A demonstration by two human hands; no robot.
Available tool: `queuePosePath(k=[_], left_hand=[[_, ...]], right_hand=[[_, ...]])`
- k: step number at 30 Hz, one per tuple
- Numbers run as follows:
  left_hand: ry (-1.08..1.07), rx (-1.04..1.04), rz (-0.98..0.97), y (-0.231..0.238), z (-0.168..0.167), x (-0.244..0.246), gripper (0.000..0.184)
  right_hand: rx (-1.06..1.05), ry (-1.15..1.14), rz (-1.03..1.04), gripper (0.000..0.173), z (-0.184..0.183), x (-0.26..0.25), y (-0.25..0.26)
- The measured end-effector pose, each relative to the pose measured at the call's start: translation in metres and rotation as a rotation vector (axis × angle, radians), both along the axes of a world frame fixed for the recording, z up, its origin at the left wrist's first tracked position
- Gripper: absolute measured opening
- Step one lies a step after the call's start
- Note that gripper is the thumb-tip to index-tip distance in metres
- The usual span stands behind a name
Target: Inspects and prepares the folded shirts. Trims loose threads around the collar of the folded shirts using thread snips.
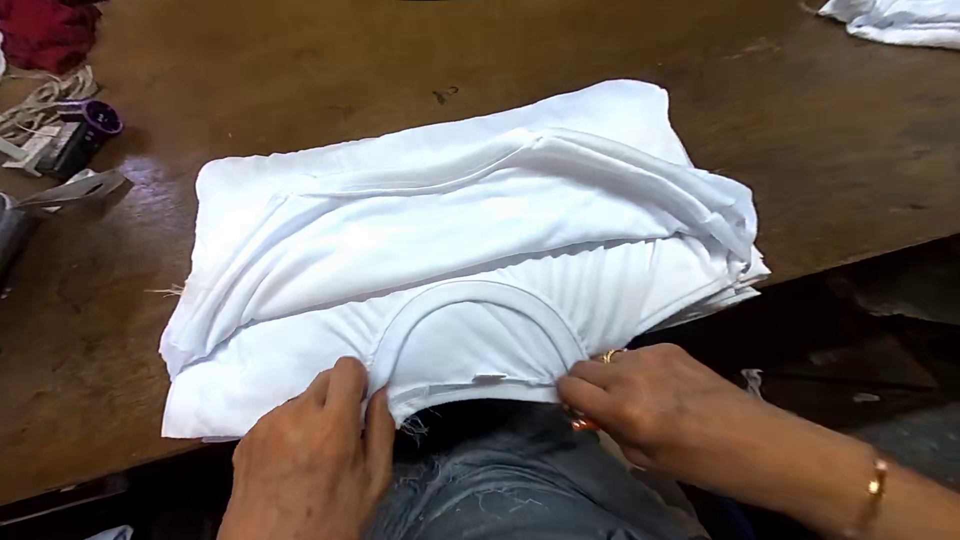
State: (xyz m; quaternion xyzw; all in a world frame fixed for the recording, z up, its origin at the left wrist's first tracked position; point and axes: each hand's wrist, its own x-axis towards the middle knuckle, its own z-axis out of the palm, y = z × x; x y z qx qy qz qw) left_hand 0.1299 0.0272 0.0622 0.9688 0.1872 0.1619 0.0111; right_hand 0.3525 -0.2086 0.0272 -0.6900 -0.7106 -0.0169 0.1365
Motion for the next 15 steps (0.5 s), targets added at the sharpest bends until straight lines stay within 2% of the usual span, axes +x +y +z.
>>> queuePosePath(k=[3,5,8,10,15], left_hand=[[0.004,-0.028,0.015,-0.004,0.001,-0.008,0.031],[0.012,-0.041,0.032,-0.003,0.002,-0.007,0.045],[-0.004,0.043,0.074,0.001,-0.001,0.007,0.055],[0.016,0.119,0.087,0.001,-0.001,0.015,0.049],[0.100,0.171,0.042,-0.007,0.003,0.011,0.015]], right_hand=[[0.041,0.010,-0.042,0.007,-0.004,-0.004,0.004],[0.067,0.032,-0.044,0.006,-0.003,-0.007,0.008],[0.059,-0.001,-0.053,0.005,-0.003,-0.010,0.010],[0.078,-0.008,-0.052,0.009,-0.004,-0.011,0.010],[0.110,0.001,-0.082,0.013,-0.011,-0.009,0.006]])
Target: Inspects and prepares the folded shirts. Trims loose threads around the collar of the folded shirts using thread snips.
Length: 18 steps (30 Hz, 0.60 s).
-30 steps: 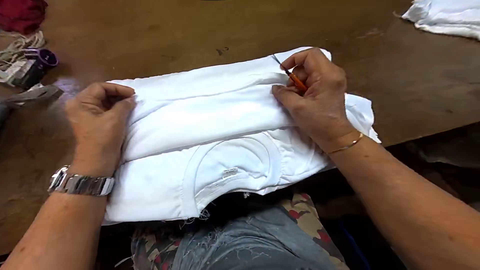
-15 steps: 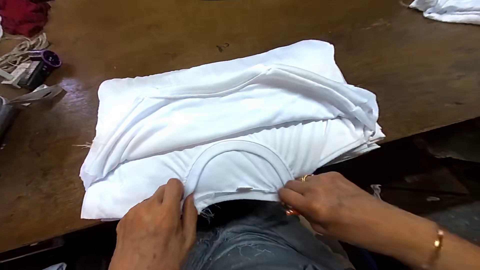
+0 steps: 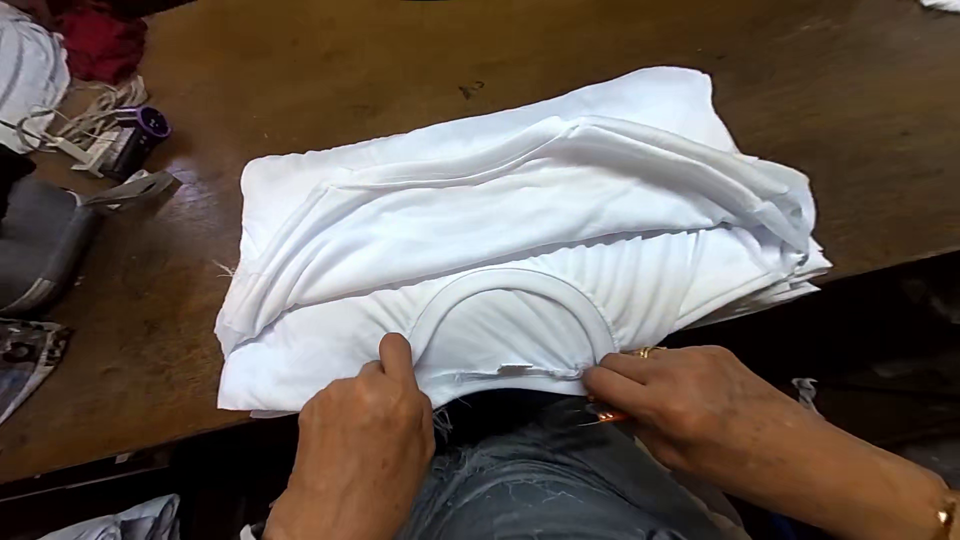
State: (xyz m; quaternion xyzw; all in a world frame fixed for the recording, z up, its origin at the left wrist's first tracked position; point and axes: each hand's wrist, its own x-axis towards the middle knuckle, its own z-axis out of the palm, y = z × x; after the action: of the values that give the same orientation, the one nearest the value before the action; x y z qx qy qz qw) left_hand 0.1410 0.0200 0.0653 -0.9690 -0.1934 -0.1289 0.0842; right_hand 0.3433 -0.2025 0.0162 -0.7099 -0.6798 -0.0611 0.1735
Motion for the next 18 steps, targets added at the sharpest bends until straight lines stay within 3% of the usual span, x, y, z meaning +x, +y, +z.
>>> queuePosePath(k=[3,8,10,15,18], left_hand=[[-0.124,-0.159,-0.084,0.003,0.000,-0.018,0.026],[-0.746,-0.936,-0.167,0.003,-0.006,-0.049,0.017],[-0.835,-1.093,-0.120,0.008,-0.005,-0.053,0.016],[-0.795,-0.558,0.061,0.079,0.021,-0.064,0.023],[-0.588,-0.491,0.240,0.116,0.029,-0.057,0.041]], right_hand=[[0.011,-0.016,-0.024,0.014,-0.003,-0.001,0.000],[0.035,-0.031,-0.054,0.011,-0.008,-0.003,0.006],[0.021,-0.043,-0.054,0.011,-0.009,-0.003,0.008],[0.007,-0.065,-0.067,0.010,-0.013,0.000,0.010],[0.011,-0.076,-0.094,0.010,-0.013,-0.004,0.012]])
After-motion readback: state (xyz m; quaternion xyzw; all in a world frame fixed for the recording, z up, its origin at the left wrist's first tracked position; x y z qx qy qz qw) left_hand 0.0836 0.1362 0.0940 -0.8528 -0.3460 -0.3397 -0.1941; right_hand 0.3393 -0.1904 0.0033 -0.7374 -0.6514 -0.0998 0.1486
